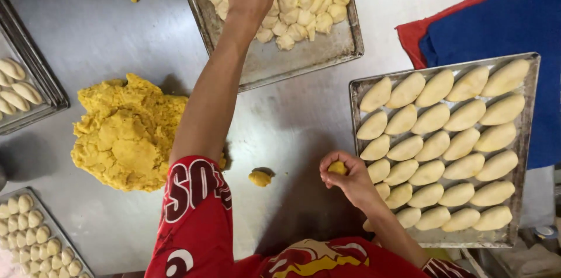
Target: Shaping yellow dough into small oval pieces and arranging them neatly on baking trays
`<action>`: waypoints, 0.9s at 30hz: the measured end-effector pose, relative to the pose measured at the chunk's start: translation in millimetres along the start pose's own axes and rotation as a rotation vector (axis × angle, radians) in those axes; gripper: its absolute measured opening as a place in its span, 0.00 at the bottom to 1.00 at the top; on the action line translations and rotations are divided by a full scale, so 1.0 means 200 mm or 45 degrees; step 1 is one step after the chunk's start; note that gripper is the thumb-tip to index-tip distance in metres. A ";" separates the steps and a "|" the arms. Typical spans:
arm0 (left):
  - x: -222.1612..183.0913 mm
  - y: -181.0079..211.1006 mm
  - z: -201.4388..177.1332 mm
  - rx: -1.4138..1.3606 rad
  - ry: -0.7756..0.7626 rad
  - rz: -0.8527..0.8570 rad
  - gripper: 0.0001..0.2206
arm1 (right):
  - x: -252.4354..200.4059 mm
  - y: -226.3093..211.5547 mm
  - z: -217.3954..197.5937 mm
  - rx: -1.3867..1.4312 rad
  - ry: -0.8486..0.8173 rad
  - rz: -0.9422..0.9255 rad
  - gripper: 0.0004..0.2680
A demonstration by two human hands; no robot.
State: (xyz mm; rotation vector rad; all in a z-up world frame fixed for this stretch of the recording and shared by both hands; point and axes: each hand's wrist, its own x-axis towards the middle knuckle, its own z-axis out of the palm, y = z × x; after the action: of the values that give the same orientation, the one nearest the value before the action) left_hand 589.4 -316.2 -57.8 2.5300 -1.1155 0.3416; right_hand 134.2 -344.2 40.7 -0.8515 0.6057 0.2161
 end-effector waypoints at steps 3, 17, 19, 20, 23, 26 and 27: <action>-0.03 0.13 -0.31 -0.486 0.114 -0.089 0.15 | -0.01 -0.09 0.01 -0.135 0.087 -0.039 0.05; -1.60 0.98 -1.64 -1.836 0.009 -0.789 0.17 | -0.34 -0.26 0.70 -0.702 -0.174 -1.052 0.07; -1.79 0.95 -1.57 -1.811 0.027 -0.751 0.11 | -0.38 -0.09 0.71 -0.764 -0.198 -1.084 0.09; -1.94 0.93 -1.48 -2.015 0.021 -0.949 0.08 | -0.38 0.05 0.69 -0.897 -0.127 -1.143 0.08; -2.36 0.85 -1.16 -2.301 -0.066 -1.367 0.07 | -0.33 0.54 0.53 -0.799 0.014 -0.837 0.13; -2.60 0.82 -1.19 -2.322 -0.190 -1.619 0.11 | -0.54 0.73 0.56 -0.534 0.103 -0.530 0.20; -2.62 0.81 -1.25 -2.292 -0.240 -1.622 0.13 | -0.62 0.71 0.62 -0.531 0.133 -0.595 0.21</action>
State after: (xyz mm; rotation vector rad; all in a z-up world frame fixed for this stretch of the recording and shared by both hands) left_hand 104.0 31.9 18.2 1.0518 0.3965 -0.8525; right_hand 25.3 -151.0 84.2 -1.3883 0.4470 -0.1348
